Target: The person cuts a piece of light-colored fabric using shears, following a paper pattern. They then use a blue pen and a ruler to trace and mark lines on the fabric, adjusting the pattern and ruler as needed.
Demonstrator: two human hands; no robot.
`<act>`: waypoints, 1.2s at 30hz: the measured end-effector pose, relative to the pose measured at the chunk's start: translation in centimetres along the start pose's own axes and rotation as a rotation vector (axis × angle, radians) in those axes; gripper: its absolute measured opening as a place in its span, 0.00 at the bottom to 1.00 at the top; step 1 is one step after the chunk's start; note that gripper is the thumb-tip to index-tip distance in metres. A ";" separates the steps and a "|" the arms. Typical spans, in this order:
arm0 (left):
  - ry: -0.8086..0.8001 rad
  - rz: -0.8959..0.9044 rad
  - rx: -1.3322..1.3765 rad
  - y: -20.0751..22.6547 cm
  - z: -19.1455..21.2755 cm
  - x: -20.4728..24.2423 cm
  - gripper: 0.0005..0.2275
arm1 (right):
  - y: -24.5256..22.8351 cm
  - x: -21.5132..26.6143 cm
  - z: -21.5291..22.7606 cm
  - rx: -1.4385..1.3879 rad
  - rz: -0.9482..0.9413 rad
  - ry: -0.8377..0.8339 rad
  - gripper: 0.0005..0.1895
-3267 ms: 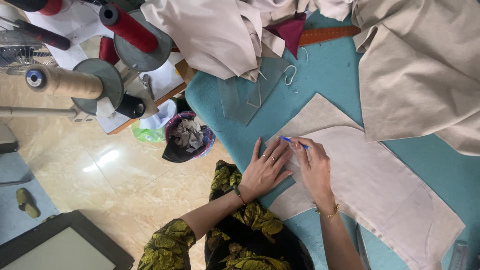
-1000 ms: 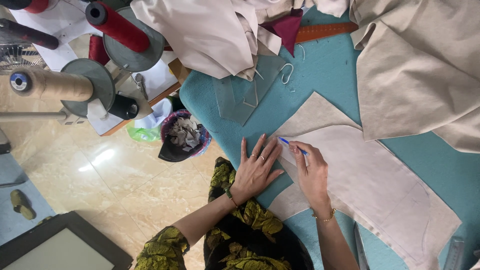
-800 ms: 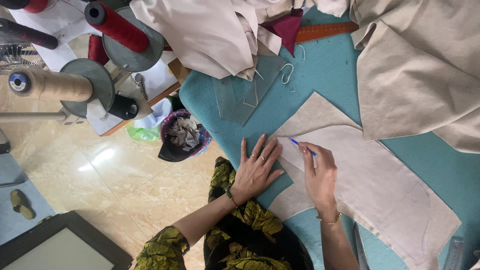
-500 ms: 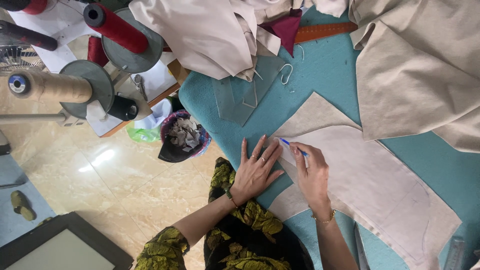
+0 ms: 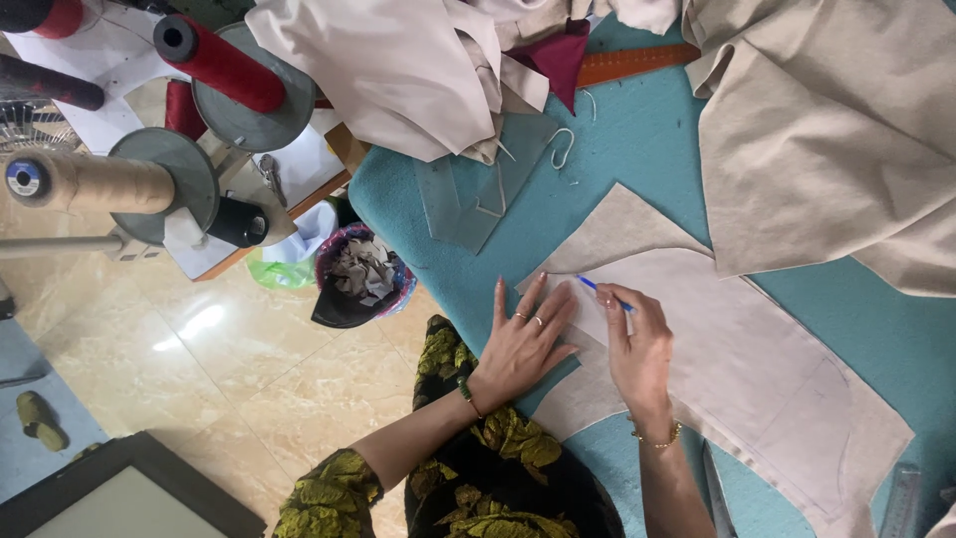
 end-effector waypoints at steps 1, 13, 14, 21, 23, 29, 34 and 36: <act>-0.013 -0.004 -0.008 0.1 0.0 -0.2 0.29 | -0.2 0.0 -0.2 -0.002 0.000 -0.006 0.08; -0.046 -0.007 -0.025 0.0 -0.2 -0.3 0.29 | 1.1 -0.2 1.6 0.045 -0.046 0.033 0.07; -0.046 -0.006 -0.015 0.0 -0.3 -0.3 0.29 | 1.2 -0.3 2.1 0.062 -0.058 0.050 0.07; -0.070 -0.051 0.016 1.7 -1.2 -1.9 0.29 | 0.7 -0.5 1.2 0.004 -0.082 0.022 0.07; -0.068 -0.056 -0.044 2.0 -1.3 -2.5 0.29 | 0.7 -0.2 1.0 0.012 -0.072 0.022 0.07; -0.078 -0.049 -0.052 2.0 -1.6 -2.6 0.29 | 1.6 -0.8 2.3 0.014 -0.121 0.063 0.08; -0.060 -0.065 -0.039 2.5 -1.7 -3.0 0.29 | 2.3 -1.1 3.1 0.008 -0.119 0.096 0.08; -0.049 -0.073 -0.035 2.9 -1.7 -3.6 0.30 | 2.5 -1.1 2.9 -0.003 -0.119 0.104 0.08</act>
Point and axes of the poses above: each hand's wrist, its own x-axis away from the middle knuckle, its own z-axis out of the back of the hand, y = z × x, the point moved 2 cm from there along -x, towards the middle knuckle, and after that the axes turned 4 degrees about -x, right-handed, at the moved point
